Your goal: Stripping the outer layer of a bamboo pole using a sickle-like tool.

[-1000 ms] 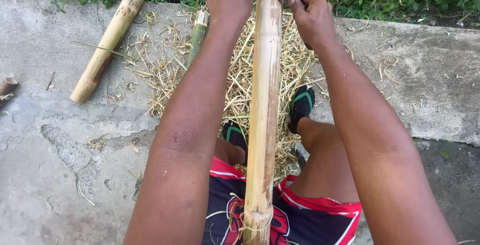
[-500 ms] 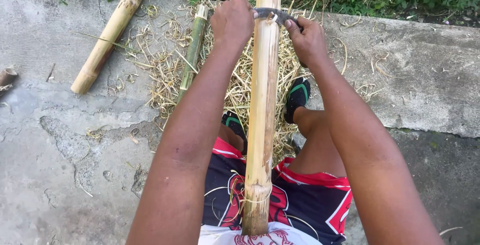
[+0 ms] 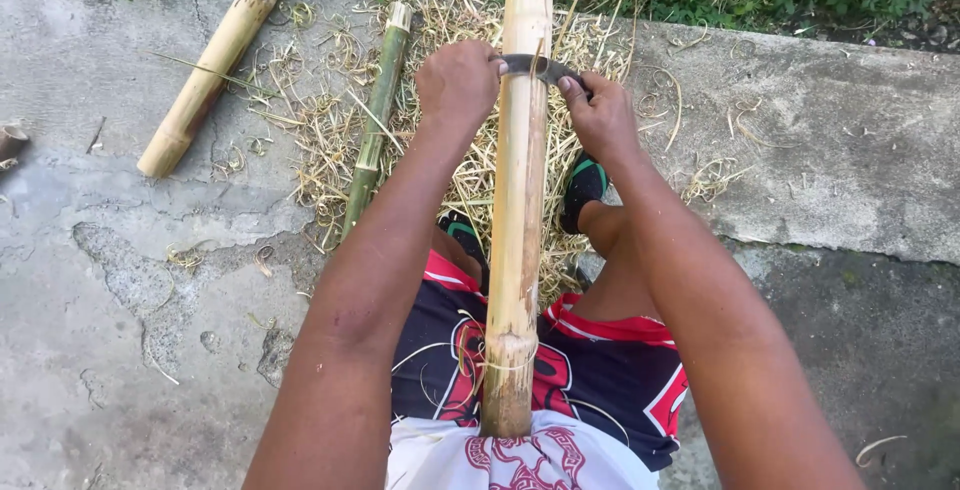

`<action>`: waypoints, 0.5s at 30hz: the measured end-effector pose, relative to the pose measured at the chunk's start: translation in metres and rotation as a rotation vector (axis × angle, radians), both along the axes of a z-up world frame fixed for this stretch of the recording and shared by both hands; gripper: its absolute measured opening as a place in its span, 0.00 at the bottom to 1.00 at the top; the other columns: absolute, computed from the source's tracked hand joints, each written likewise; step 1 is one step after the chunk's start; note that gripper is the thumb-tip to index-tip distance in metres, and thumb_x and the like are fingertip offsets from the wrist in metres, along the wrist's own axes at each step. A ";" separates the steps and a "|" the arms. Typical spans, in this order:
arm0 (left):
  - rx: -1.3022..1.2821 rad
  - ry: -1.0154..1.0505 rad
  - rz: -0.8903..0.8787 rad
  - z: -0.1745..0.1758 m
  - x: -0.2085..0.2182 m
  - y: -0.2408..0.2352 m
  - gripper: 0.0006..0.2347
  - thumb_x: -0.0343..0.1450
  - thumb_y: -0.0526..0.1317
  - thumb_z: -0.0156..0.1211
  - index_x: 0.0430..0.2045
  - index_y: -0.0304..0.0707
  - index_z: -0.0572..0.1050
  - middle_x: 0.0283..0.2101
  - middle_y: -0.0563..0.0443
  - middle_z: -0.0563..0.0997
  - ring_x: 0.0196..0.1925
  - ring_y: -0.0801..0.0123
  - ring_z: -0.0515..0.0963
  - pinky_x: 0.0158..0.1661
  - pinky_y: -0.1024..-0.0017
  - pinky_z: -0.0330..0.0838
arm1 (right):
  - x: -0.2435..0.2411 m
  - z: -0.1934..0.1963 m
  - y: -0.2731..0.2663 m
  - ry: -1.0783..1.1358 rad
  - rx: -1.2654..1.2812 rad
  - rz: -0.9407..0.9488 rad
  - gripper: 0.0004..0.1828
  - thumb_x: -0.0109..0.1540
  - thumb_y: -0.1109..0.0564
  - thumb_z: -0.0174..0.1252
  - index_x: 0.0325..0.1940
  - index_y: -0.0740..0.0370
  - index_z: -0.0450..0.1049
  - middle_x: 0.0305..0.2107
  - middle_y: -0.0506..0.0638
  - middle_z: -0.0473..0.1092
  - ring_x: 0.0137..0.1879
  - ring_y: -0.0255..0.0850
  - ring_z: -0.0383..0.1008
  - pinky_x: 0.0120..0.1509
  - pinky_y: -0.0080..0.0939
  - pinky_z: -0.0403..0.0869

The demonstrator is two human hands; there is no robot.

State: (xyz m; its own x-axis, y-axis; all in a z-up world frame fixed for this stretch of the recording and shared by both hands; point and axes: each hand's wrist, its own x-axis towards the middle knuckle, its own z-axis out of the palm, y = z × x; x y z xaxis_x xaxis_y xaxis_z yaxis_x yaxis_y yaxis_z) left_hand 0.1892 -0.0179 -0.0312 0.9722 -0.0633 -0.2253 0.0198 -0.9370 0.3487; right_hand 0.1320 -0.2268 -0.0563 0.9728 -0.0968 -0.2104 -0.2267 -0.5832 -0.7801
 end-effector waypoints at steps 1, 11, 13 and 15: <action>-0.004 0.004 -0.006 0.004 -0.006 0.000 0.13 0.74 0.52 0.58 0.31 0.47 0.84 0.20 0.55 0.77 0.18 0.73 0.69 0.19 0.68 0.60 | -0.006 -0.001 -0.002 0.004 -0.004 -0.006 0.21 0.68 0.42 0.57 0.36 0.63 0.78 0.15 0.52 0.67 0.22 0.40 0.63 0.28 0.51 0.60; -0.071 -0.045 0.002 0.043 -0.094 0.011 0.10 0.70 0.51 0.63 0.30 0.48 0.85 0.25 0.46 0.82 0.27 0.55 0.82 0.30 0.55 0.73 | -0.080 -0.003 -0.001 -0.046 0.050 0.081 0.23 0.69 0.42 0.56 0.35 0.66 0.75 0.15 0.54 0.66 0.22 0.41 0.62 0.27 0.49 0.62; -0.108 -0.035 0.005 0.049 -0.119 0.013 0.10 0.71 0.50 0.63 0.31 0.48 0.85 0.26 0.45 0.82 0.28 0.52 0.82 0.32 0.54 0.74 | -0.103 0.002 0.001 -0.032 0.036 0.089 0.23 0.69 0.42 0.55 0.34 0.65 0.74 0.15 0.55 0.66 0.21 0.42 0.62 0.27 0.50 0.61; -0.154 -0.020 0.033 0.053 -0.143 0.016 0.09 0.70 0.49 0.63 0.31 0.47 0.85 0.27 0.44 0.83 0.28 0.50 0.83 0.33 0.53 0.74 | -0.127 0.014 0.005 -0.010 -0.011 0.086 0.22 0.69 0.43 0.55 0.34 0.65 0.73 0.14 0.58 0.64 0.20 0.46 0.62 0.28 0.52 0.62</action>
